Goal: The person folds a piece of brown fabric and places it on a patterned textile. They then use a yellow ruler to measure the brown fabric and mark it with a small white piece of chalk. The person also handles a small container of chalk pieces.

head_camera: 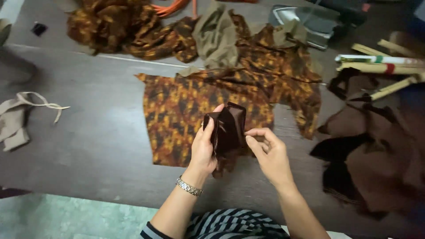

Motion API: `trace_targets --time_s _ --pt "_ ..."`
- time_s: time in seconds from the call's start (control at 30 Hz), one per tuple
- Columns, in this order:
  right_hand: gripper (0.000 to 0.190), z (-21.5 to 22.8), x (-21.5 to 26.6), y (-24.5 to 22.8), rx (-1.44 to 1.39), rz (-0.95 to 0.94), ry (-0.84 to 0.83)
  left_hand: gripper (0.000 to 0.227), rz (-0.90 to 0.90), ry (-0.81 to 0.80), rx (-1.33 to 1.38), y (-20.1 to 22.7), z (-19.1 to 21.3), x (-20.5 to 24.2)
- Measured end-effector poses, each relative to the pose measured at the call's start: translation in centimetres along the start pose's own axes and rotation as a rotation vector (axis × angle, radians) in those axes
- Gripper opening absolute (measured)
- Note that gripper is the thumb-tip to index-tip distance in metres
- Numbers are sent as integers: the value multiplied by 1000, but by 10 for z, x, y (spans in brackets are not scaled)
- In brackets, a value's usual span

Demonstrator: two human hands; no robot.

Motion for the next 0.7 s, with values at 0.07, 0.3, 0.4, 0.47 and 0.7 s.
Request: trace_targets --time_s 0.07,0.3,0.4,0.47,0.7 --pt "25 -28 3 3 -10 -35 -44 46 35 107 33 30 13 4" --pt "63 -165 33 18 -199 -236 -420 46 -39 280 99 108 96 -13" --pt "39 -213 44 12 -142 -343 -507 46 -178 224 27 143 136 -22" --pt "34 -237 49 11 -178 -376 -496 46 -243 254 -6 163 161 -30" --pt "30 -256 -3 80 -125 -318 -308 36 -670 257 -495 245 236 -65"
Point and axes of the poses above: each hand's wrist, its own x-axis away from the middle knuckle, its own z-axis out of the back of the hand, y = z × x, the point moved 5 cm from there along -x, towards the middle knuckle, and after that the axes turned 10 degrees about y, right-handed, at the moved point
